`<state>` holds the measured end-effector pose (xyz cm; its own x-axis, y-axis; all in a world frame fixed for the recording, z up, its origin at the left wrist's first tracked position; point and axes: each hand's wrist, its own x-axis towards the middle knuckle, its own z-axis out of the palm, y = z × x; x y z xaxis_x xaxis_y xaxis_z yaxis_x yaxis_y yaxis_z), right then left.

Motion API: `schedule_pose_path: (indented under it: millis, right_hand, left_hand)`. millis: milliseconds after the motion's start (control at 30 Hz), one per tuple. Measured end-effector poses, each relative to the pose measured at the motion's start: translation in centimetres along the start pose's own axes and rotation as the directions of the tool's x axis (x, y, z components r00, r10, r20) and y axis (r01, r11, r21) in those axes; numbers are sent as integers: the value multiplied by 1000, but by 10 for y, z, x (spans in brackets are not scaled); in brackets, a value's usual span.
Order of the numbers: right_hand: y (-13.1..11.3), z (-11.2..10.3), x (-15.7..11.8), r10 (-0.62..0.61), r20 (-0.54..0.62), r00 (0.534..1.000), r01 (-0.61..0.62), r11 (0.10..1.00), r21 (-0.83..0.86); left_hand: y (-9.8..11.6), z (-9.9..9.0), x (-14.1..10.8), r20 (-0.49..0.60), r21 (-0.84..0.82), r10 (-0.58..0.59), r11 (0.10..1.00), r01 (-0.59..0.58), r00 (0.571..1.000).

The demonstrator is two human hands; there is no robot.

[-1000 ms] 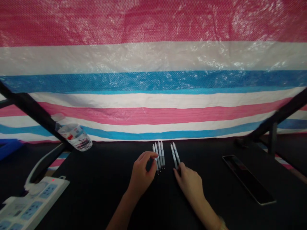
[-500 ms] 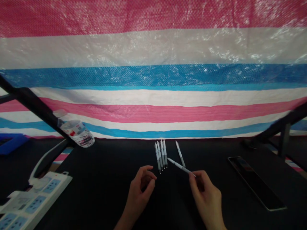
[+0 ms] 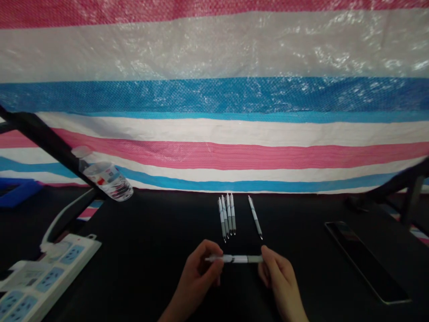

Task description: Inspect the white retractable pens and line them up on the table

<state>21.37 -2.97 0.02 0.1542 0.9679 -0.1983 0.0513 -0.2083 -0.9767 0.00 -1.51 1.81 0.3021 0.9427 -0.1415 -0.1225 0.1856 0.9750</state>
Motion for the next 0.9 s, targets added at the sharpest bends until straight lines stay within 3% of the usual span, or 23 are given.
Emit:
schedule_pose_path:
  millis: [267,400,600,800,900]
  right_hand:
    - [-6,9,-6,102,72,992,-106,993,47]
    - [-5,10,-6,72,85,994,-73,997,16]
    - [-5,4,-5,57,120,991,-56,998,-13]
    - [-4,11,-13,-72,5,997,72,997,-37]
    - [-3,16,-15,-17,43,999,16,1000,8]
  left_hand:
    - [3,10,-3,-219,-184,-69,983,28,973]
    - [8,13,-4,-300,-163,-84,986,36,950]
    - [4,13,-5,-367,-98,-73,994,39,927]
    - [0,11,-3,-402,-200,-107,979,27,909]
    - [3,6,-2,-410,-205,-91,979,6,908]
